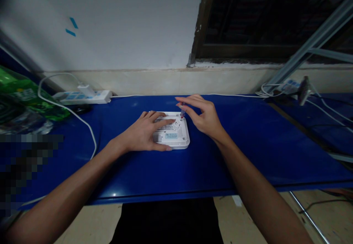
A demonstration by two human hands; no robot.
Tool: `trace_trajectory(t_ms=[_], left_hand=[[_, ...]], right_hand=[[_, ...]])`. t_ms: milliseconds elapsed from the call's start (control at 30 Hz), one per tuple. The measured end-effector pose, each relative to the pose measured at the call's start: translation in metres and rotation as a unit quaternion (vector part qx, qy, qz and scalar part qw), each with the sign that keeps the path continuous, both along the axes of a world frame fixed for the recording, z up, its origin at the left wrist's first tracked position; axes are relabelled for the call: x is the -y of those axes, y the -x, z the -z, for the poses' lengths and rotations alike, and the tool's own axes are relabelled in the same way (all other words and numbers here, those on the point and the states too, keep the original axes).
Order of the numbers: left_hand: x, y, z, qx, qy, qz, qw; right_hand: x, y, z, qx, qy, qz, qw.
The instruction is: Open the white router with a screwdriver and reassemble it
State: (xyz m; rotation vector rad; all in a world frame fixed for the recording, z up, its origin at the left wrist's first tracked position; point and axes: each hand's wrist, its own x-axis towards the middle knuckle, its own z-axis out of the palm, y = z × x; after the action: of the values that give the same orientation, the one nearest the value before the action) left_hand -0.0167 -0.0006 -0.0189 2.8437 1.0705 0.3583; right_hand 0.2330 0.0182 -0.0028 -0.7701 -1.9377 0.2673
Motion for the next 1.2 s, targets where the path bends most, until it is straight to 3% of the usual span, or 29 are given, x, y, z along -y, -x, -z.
trace_trajectory(t_ms=[133,333,567,767,1000,1200], left_hand=[[0.0,-0.0001,-0.0004,0.002,-0.001,0.002,1.0],[0.0012,-0.0007,-0.0016,0.006,0.006,0.001,1.0],[0.0006,0.0003,0.0003,0.011,-0.002,0.007,1.0],[0.0005,-0.0001,0.0007,0.006,0.004,0.002,1.0],[0.0006,-0.0002,0.0001,0.004,0.0,0.003,1.0],[0.0003,-0.0006,-0.0005,0.004,0.006,0.001,1.0]], right_hand=[[-0.0011,0.0003,0.0018,-0.005,-0.025,0.047,0.999],[0.0012,-0.0015,0.0004,0.013,0.029,-0.009,0.999],[-0.0019,-0.0001,0.0044,-0.012,-0.009,0.062,0.998],[0.0,-0.002,0.0001,0.024,0.013,-0.008,1.0],[-0.0024,-0.0019,0.0023,0.012,-0.023,0.064,0.998],[0.0025,0.001,-0.0002,0.024,0.033,-0.009,0.999]])
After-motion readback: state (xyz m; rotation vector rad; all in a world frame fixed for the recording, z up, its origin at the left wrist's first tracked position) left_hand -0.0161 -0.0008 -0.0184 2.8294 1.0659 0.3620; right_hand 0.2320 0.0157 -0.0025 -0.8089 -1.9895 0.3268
